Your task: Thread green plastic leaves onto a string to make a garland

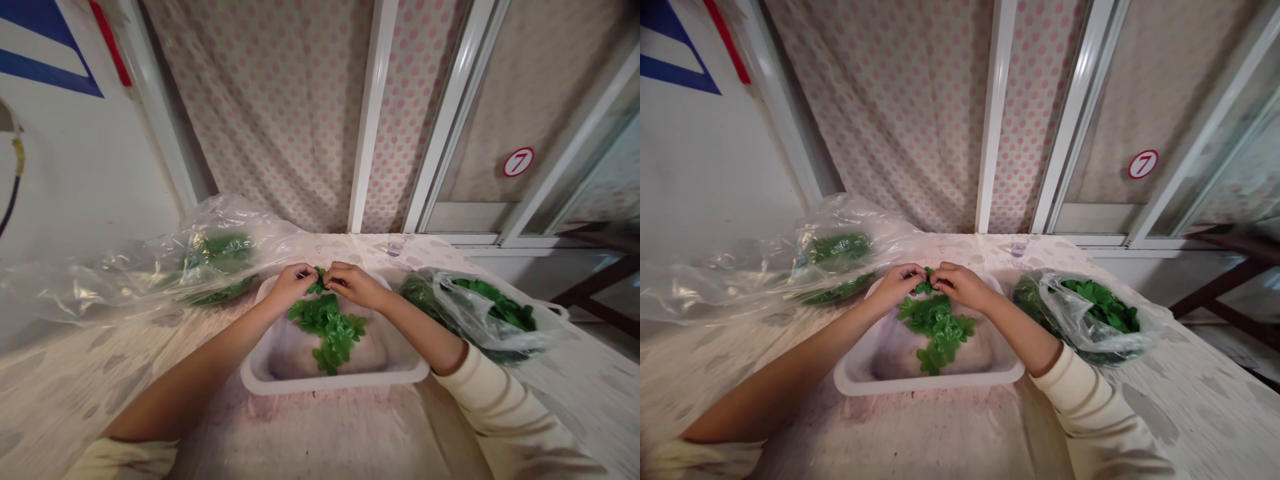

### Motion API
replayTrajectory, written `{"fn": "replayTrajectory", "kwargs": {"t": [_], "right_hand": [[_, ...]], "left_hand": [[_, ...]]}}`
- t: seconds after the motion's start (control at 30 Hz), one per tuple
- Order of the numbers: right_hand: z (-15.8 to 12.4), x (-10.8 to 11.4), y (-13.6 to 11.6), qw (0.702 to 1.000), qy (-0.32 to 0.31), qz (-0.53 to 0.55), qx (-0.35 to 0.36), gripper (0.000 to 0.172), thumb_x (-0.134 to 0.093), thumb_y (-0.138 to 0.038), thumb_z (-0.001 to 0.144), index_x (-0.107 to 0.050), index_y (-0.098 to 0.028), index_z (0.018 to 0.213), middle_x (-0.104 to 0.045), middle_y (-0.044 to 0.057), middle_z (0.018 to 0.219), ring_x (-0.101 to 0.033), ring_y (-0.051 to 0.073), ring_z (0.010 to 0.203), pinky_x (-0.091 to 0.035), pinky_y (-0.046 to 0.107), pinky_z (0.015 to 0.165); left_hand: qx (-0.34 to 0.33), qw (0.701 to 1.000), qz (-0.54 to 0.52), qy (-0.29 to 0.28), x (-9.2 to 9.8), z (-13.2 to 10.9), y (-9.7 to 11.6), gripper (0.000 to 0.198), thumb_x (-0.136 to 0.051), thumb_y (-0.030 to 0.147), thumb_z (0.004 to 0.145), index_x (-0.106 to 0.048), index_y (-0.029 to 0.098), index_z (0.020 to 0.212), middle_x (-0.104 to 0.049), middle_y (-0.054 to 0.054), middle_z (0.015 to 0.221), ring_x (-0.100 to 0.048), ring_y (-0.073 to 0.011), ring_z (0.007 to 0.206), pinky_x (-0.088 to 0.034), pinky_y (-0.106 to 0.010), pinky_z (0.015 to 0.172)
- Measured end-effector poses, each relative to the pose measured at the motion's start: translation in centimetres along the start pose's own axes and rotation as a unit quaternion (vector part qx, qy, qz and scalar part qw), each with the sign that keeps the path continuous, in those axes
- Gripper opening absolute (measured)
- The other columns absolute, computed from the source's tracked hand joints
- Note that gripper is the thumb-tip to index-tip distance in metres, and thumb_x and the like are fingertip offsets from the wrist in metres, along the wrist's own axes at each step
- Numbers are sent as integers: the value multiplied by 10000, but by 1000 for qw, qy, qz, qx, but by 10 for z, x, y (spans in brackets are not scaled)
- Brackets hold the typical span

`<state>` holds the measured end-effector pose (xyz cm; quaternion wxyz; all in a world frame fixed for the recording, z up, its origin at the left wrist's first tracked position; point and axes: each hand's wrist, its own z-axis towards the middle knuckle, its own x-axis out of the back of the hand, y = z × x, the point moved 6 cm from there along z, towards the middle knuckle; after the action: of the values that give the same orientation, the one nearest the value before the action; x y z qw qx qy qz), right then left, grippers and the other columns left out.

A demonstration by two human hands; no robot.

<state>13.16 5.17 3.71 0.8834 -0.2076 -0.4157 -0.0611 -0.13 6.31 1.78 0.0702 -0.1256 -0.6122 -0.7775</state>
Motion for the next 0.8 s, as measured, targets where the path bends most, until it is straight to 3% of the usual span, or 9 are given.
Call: {"fn": "replayTrajectory", "kwargs": {"t": [0.57,0.8], "right_hand": [[0,-4,0,999,-35,4,-8,120,-498,-113,830,-610,-154,827,-528,27,774,-511,115,681,-407,225,658],[0,-8,-2,997,-81,14,-9,141,-488,-89,820,-616,-145,803,-550,29,763,-521,111,694,-415,215,656]], "left_hand": [[-11,996,-32,86,12,3,-4,216,-607,344,610,-609,151,708,-531,10,607,-486,-100,539,-425,-187,425],[-39,989,-49,137,21,5,-2,220,-591,352,633,-597,150,719,-540,14,604,-464,-87,504,-403,-185,417]]}}
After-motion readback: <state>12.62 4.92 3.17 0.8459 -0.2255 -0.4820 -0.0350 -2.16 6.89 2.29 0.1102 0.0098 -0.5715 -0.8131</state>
